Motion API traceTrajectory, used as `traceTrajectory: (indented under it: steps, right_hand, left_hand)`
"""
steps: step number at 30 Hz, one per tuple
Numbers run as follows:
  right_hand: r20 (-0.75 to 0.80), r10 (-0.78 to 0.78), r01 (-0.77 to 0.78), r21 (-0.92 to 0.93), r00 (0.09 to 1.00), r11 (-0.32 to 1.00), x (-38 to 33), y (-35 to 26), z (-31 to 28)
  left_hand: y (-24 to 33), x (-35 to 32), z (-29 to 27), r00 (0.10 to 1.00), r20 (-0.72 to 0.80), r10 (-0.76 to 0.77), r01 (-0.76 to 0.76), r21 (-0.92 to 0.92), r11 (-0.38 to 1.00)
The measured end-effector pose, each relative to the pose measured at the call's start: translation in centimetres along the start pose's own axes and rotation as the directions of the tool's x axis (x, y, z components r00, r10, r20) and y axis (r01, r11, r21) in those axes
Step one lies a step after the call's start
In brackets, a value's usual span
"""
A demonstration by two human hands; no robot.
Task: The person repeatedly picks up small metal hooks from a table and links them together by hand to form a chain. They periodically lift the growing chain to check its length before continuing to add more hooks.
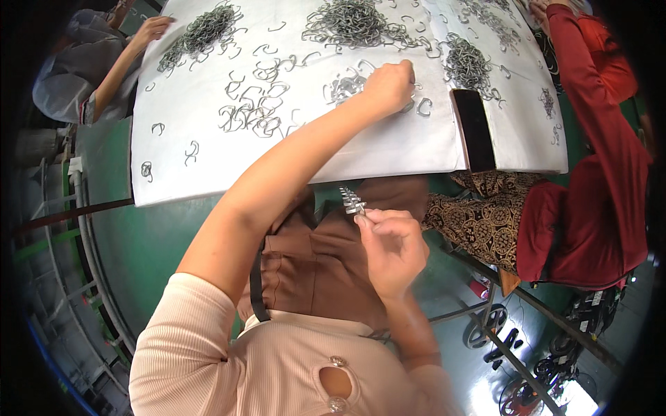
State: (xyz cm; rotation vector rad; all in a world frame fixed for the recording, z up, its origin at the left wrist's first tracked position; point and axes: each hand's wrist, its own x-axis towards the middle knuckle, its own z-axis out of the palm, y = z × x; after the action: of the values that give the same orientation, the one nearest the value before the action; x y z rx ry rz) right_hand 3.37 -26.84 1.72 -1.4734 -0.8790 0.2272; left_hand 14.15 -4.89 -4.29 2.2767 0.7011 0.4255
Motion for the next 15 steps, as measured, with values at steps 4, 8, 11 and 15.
traceTrajectory:
  steps: [4, 8, 11, 15]
  right_hand:
    - [0.023, -0.03, 0.031, -0.015, 0.999, 0.999, 0.1, 0.0, 0.3]
    - [0.054, -0.022, 0.021, 0.014, 0.998, 1.0, 0.1, -0.2, 0.6]
    - [0.057, -0.016, 0.015, 0.015, 0.998, 1.0, 0.2, -0.7, 1.0]
    - [0.082, -0.041, 0.045, -0.047, 0.996, 0.998, 0.2, -0.8, 1.7]
  left_hand:
    - [-1.5, -5.9, -4.5, 1.0, 0.009, 0.016, -0.012, -0.36, 0.933]
    - [1.1, -13.8, -9.7, 0.99, 0.001, -0.138, 0.117, -0.536, 0.836]
    - [3.5, -18.4, -12.0, 0.967, 0.019, -0.254, 0.22, -0.568, 0.793]
    - [3.3, -21.8, -11.8, 0.982, -0.061, -0.177, 0.083, -0.705, 0.704]
